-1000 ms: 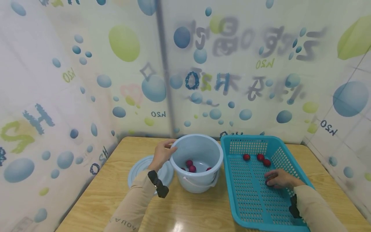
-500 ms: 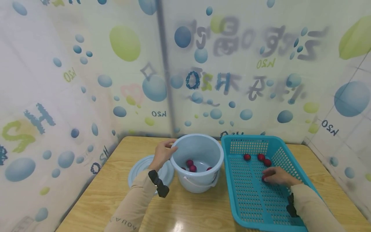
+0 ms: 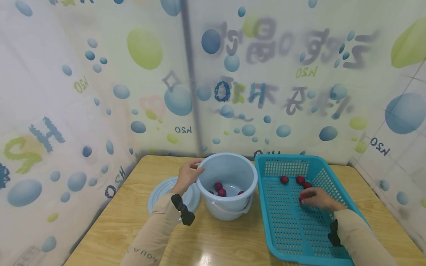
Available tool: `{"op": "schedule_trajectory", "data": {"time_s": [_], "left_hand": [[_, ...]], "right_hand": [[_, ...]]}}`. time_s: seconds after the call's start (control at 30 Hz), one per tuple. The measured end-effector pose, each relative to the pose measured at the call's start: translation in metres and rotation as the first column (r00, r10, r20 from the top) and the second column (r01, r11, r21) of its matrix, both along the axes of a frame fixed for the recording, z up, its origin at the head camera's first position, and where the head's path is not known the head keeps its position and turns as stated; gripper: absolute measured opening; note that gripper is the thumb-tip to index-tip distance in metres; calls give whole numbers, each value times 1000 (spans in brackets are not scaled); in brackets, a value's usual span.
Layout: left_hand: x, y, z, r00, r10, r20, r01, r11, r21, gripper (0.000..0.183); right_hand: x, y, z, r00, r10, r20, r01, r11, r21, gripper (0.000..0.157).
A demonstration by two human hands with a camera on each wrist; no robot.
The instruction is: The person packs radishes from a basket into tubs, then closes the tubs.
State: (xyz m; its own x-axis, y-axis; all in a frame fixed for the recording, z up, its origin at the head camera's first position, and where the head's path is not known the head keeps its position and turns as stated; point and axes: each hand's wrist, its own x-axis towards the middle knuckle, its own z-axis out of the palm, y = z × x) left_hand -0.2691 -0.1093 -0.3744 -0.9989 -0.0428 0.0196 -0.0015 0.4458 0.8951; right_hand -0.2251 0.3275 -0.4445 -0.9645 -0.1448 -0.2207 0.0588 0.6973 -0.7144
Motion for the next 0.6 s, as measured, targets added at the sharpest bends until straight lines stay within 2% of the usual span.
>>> {"op": "schedule_trajectory", "data": {"time_s": [0.1, 0.33, 0.6], "left_hand": [[0, 0, 0, 1000, -5, 2, 5, 1000, 1, 31], [1, 0, 0, 1000, -9, -5, 9, 1000, -3, 31], [0, 0, -1, 1000, -2, -12, 2, 1000, -4, 31]], "right_hand": [[1, -1, 5, 999, 19, -33, -19, 1000, -16, 39], [1, -3, 19, 996, 7, -92, -12, 998, -54, 45], [-4, -12, 44, 985, 28, -173, -47, 993, -108, 48]]}}
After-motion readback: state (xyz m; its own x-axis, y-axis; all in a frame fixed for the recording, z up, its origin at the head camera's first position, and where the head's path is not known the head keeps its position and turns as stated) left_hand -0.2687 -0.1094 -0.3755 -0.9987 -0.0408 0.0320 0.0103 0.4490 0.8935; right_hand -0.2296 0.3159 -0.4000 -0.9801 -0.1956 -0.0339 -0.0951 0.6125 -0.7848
